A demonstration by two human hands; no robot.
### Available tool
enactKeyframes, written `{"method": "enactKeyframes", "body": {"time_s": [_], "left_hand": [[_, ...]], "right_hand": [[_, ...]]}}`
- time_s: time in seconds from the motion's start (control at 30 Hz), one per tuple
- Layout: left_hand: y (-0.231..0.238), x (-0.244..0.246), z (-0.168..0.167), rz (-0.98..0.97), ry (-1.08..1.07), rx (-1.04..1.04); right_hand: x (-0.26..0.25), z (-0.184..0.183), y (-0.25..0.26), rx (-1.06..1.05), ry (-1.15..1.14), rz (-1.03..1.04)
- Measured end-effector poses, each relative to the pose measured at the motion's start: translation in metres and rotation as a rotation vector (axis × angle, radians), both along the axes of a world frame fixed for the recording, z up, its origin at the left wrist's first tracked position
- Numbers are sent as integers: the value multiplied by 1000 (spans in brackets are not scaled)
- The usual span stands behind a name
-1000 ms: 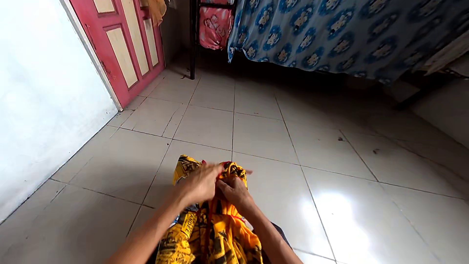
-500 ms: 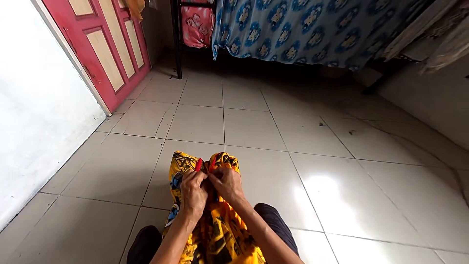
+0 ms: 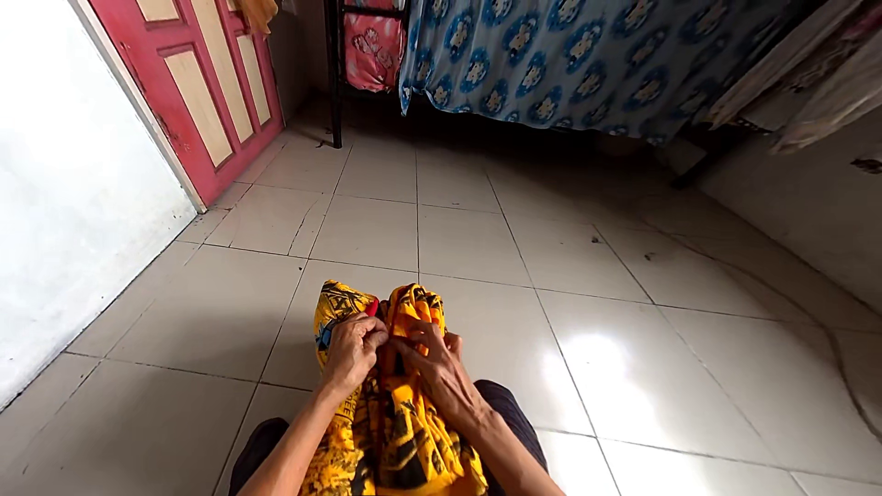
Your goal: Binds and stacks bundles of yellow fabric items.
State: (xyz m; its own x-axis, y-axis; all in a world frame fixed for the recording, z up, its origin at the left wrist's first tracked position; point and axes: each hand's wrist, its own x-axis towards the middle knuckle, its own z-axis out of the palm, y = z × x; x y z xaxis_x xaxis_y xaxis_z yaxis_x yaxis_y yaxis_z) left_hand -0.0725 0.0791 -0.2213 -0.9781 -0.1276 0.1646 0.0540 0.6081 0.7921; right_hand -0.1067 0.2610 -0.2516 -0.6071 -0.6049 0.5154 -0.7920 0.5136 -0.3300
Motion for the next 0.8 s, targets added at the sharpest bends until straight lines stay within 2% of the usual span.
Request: {"method": "enactKeyframes", "body": {"time_s": [0.07,0.17,0.2,0.27,0.37,0.47,0.57,0.7,0.8], "left_hand": [[6,2,-5,18,86,-81],[19,0,-29,102,378,-265],[19,0,-31,103,400,-274],[11,2,-21,28,254,-157],[-4,0,-7,-66,49,30],[-14,-2,1,-90,-60,58],[-24,-8,6,-251,-42,-33],[-49,-32,5,-569,180,-321],[-80,-60,13,-545,121,-492]], "right_hand": [[7,0,-5,26,5,-78],[9,1,-10,91,-14,-157],[7,0,-11,98,-21,-153],[0,-1,-12,62,-91,-105],[-16,-1,-17,-124,-178,-38],[-19,-1,-24,-249,-201,-31],[-16,-1,-22,-282,-314,-56],[-7,7,-17,-145,-472,-9],[11,5,-10,-133,-393,-15]]}}
